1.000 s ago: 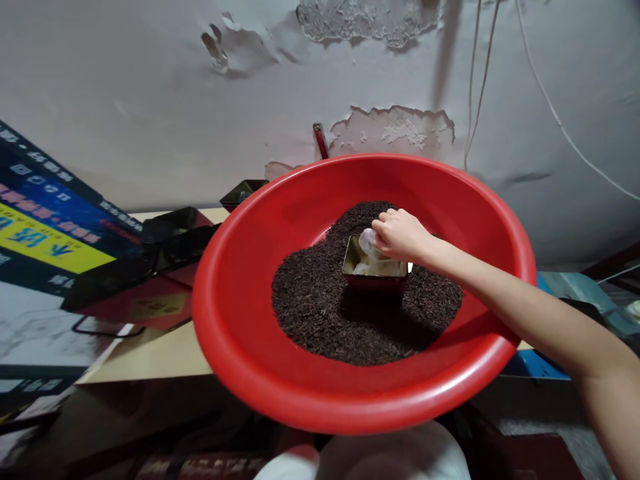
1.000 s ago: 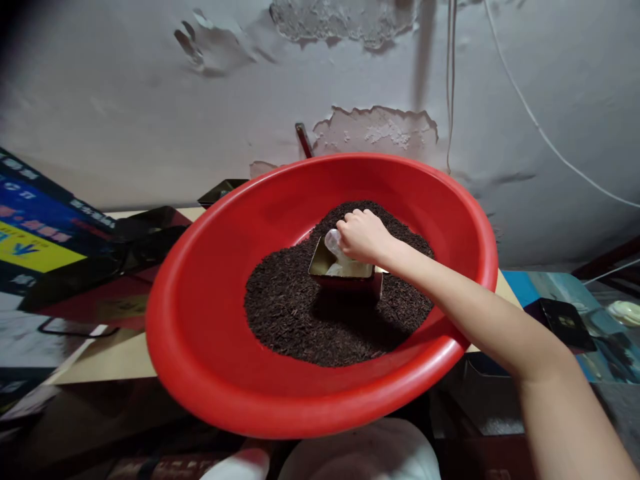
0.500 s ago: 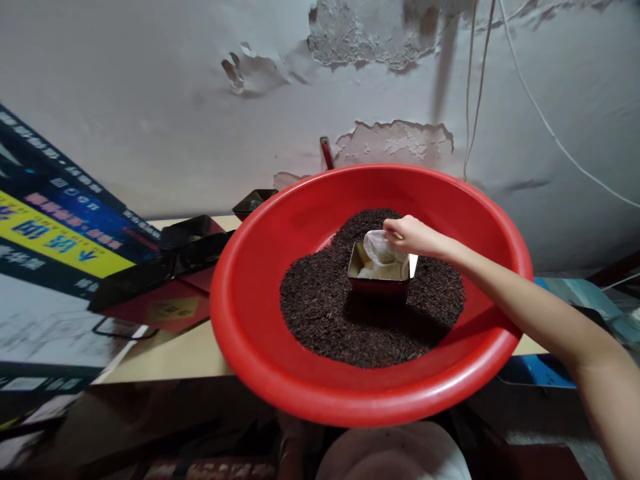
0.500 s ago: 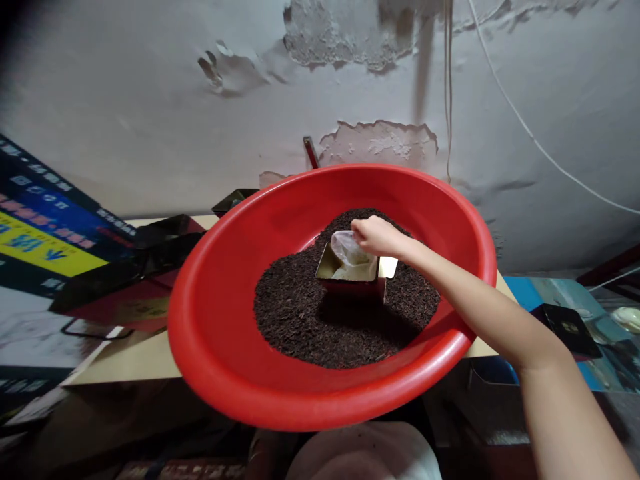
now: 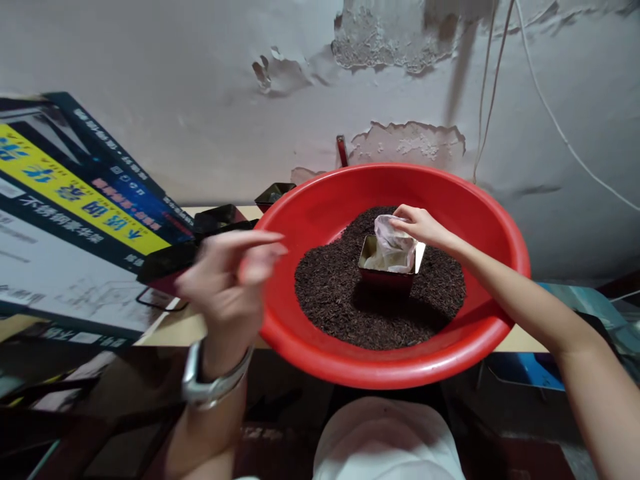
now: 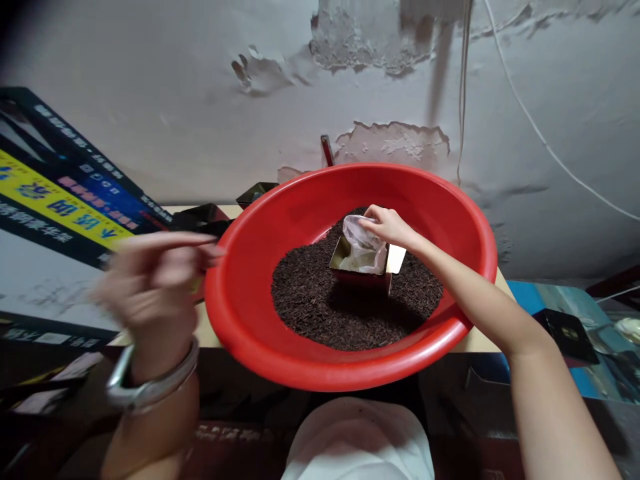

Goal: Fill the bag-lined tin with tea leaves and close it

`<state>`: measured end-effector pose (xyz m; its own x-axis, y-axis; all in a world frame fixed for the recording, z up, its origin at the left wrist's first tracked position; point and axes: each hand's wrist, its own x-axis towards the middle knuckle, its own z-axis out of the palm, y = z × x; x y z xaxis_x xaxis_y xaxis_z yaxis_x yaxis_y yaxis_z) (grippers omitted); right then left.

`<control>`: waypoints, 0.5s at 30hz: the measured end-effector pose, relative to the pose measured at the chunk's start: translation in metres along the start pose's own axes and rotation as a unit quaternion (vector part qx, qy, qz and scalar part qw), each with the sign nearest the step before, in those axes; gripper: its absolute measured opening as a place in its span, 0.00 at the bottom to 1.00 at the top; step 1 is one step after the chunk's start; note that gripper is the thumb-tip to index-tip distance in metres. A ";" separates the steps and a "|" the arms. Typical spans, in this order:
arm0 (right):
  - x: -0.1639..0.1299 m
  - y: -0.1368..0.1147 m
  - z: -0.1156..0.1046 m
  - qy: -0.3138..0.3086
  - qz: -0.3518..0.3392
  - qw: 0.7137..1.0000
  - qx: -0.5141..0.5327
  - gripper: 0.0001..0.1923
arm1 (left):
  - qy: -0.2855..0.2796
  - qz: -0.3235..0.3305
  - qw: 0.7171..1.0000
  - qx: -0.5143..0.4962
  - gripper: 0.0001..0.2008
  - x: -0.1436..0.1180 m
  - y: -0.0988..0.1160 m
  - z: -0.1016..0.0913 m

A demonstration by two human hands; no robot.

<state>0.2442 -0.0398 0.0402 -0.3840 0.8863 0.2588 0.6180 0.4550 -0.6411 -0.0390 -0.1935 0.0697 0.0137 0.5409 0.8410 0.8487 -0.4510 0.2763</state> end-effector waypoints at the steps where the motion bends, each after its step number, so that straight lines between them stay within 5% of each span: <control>1: 0.000 0.002 0.000 0.001 -0.008 1.000 -0.008 0.12 | -0.081 0.069 0.994 -0.019 0.10 0.015 0.016 0.016; 4: 0.000 0.004 0.000 0.009 -0.037 0.999 -0.029 0.15 | -0.238 0.242 0.938 0.071 0.13 0.045 0.038 0.070; 9: 0.000 0.004 -0.002 0.028 -0.074 0.997 -0.025 0.18 | -0.282 0.314 0.891 0.170 0.14 0.058 0.018 0.143; 15: -0.002 0.001 -0.004 -0.003 -0.077 0.997 -0.032 0.19 | -0.262 0.230 0.923 0.164 0.14 0.049 0.011 0.153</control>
<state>0.2479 -0.0413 0.0419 -0.4806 0.8056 0.3465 0.5944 0.5898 -0.5467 0.0519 -0.0627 0.0430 0.5925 0.6536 0.4709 0.8030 -0.5255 -0.2809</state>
